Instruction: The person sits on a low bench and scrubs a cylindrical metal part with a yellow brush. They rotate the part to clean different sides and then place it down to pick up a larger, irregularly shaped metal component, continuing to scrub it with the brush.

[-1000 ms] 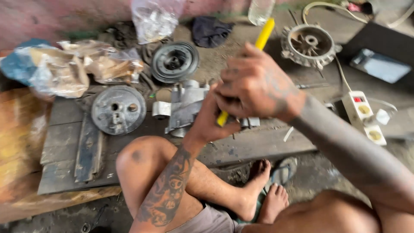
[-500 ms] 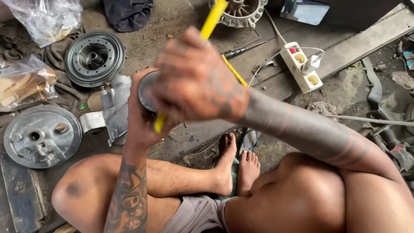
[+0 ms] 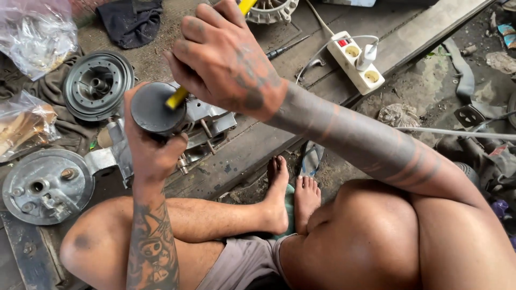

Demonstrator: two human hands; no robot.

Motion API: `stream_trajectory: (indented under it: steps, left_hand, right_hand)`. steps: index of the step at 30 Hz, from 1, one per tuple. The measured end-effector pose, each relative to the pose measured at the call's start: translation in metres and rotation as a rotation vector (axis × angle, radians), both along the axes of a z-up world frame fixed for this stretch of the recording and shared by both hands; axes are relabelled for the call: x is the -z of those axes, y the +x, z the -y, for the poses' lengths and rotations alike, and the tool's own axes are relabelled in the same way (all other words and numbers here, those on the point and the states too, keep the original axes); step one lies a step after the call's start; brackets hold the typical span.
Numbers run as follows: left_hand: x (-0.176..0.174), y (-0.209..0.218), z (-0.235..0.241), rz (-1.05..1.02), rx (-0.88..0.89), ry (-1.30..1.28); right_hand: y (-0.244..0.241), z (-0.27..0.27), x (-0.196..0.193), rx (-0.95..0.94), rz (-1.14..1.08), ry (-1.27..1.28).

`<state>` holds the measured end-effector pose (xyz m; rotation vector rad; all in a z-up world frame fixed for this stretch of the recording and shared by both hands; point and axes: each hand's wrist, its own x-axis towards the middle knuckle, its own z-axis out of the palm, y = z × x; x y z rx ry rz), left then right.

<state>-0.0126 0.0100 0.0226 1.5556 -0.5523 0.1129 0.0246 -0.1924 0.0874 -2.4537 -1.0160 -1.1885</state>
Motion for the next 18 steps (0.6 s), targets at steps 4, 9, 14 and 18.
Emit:
stream_trajectory:
  steps: [4, 9, 14, 18]
  left_hand:
    - [0.018, 0.008, -0.004, 0.038, 0.107, -0.092]
    - [0.025, 0.009, -0.002, 0.015, -0.026, 0.010]
    - [0.007, 0.007, -0.002, 0.123, -0.089, 0.129]
    - [0.002, 0.004, 0.000, 0.062, -0.099, 0.211]
  right_hand:
    - [-0.005, -0.005, -0.011, -0.250, 0.034, -0.097]
    - [0.014, 0.036, -0.002, 0.121, 0.032, -0.198]
    - [0.002, 0.014, -0.005, -0.105, -0.132, -0.160]
    - [0.023, 0.034, -0.011, 0.041, -0.031, -0.199]
